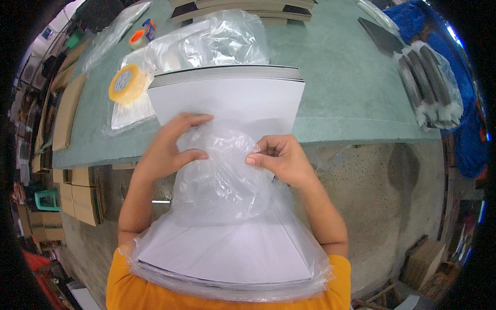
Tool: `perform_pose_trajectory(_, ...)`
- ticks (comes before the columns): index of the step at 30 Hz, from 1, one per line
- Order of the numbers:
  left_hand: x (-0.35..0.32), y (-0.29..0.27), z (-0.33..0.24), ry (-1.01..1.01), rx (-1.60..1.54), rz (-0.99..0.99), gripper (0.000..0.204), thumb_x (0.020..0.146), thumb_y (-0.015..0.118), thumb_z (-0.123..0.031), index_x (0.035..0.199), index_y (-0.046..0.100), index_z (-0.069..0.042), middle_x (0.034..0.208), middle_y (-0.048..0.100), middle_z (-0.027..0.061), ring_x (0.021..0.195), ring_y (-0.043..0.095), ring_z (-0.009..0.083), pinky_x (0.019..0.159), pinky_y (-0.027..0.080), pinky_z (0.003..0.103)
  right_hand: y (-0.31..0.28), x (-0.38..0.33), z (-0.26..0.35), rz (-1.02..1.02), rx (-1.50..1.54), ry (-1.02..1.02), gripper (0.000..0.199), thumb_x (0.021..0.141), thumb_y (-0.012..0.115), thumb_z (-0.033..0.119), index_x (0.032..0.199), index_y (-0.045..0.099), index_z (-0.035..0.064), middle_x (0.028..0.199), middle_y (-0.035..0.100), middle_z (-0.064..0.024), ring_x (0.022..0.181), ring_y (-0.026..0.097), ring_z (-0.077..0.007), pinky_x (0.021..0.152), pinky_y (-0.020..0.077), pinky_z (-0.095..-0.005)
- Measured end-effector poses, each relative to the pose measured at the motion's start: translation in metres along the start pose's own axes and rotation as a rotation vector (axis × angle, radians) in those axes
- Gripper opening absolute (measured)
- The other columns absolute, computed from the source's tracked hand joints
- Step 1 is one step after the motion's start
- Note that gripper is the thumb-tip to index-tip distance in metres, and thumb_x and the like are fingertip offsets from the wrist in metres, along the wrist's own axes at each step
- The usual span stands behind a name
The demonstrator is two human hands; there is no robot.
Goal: The person places a stack of books inside a plastic bag, tucks the open end of the bag into the books, and checks a roll of tape.
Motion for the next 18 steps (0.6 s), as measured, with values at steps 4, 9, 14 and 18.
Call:
perform_pose_trajectory(4,0.005,0.003,-0.035,-0.226,-0.148,0.186,0.023,0.063,0.071,-0.012,0.079,0.057,-0.003,0.069,0.055,0.0032,0.064,0.051,0.0103,0.056,0.039,0.022,0.012,0.002,-0.005,-0.034,0.328,-0.111,0.019,0.07,0.069,0.016,0.065,0.055,0.0052,0.063,0.056,-0.0015,0.057,0.049,-0.0054,0.053,0.0413,-0.0203)
perform_pose_trajectory(9,-0.021,0.022,0.002,-0.301,-0.405,0.153,0.021,0.074,0.063,-0.02,0.066,0.053,-0.003,0.059,0.046,-0.0025,0.056,0.042,0.005,0.05,0.035,0.021,0.01,0.001,-0.004,0.094,0.829,-0.152,0.018,0.075,0.065,0.019,0.075,0.054,0.0037,0.073,0.058,-0.0047,0.064,0.053,-0.009,0.058,0.0436,-0.0232)
perform_pose_trajectory(14,-0.03,-0.078,0.045,-0.296,-0.036,-0.561,0.009,0.078,0.052,-0.014,0.082,0.053,-0.006,0.074,0.052,0.0031,0.069,0.049,0.0099,0.062,0.039,0.023,-0.017,-0.02,-0.009,0.021,0.689,-0.084,0.015,0.076,0.063,0.016,0.079,0.058,0.0019,0.073,0.058,-0.0059,0.069,0.056,-0.0123,0.064,0.0472,-0.0264)
perform_pose_trajectory(18,-0.009,-0.007,-0.064,0.23,0.02,-0.112,0.027,0.075,0.059,-0.014,0.096,0.048,-0.001,0.094,0.052,0.0091,0.08,0.053,0.0209,0.066,0.044,0.03,0.014,-0.02,0.03,-0.003,0.038,-0.387,0.016,0.073,0.064,0.013,0.079,0.058,-0.0006,0.087,0.058,-0.0081,0.079,0.056,-0.0138,0.074,0.0453,-0.0306)
Point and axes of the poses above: each hand's wrist, its own x-axis towards the middle knuckle, its own y-axis out of the palm, z = x × y, the point moved 2 cm from there along x, towards the middle knuckle
